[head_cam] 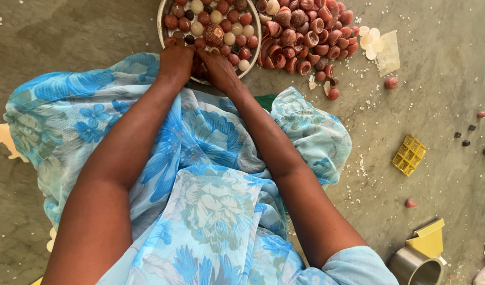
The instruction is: The person sits on the floor and peels small brown nuts by hand, separating the shells from the kernels. The peeled kernels are placed in a metal bowl, while the shells are discarded onto the floor.
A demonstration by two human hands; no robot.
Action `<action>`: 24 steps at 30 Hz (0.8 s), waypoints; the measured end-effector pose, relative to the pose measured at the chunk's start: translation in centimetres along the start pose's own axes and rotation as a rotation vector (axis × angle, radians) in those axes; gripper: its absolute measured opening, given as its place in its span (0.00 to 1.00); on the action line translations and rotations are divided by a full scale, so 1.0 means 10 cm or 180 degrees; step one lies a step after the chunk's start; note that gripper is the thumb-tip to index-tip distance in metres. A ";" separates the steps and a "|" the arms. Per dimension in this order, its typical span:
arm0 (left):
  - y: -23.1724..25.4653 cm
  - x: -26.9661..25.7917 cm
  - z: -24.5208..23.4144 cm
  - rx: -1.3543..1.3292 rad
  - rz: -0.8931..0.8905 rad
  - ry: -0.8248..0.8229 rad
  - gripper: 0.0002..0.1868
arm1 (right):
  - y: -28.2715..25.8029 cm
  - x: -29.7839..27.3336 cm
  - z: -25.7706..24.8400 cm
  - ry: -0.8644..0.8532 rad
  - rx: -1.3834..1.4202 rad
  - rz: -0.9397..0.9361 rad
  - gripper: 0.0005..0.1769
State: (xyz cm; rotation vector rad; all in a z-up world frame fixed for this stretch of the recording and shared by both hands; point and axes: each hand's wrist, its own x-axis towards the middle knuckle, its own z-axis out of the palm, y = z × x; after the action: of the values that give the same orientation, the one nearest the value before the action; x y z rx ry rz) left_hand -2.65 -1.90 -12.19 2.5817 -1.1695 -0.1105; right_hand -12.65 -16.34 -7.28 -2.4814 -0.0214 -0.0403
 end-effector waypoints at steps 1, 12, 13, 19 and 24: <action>0.00 0.00 0.05 0.0095 0.0006 -0.0008 0.10 | 0.01 0.00 0.00 -0.0077 -0.0037 0.0059 0.28; 0.02 0.05 0.11 0.0094 -0.0057 -0.0038 0.09 | 0.06 0.02 -0.02 0.0062 0.0288 -0.0113 0.30; 0.02 0.05 0.09 0.0117 -0.0032 0.0004 0.08 | 0.05 0.03 -0.03 0.0048 0.0263 -0.0047 0.29; 0.01 0.04 0.05 0.0062 -0.0001 0.0037 0.08 | 0.00 0.05 -0.09 0.0045 0.0144 0.0037 0.36; -0.01 0.04 0.13 0.0150 0.0053 0.0193 0.08 | -0.13 0.05 -0.21 0.0053 -0.0061 -0.0024 0.33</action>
State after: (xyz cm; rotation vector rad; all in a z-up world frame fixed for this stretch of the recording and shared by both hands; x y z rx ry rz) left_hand -2.57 -2.43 -13.42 2.5960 -1.1852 -0.0011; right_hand -12.21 -16.57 -4.80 -2.4999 -0.0233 -0.0648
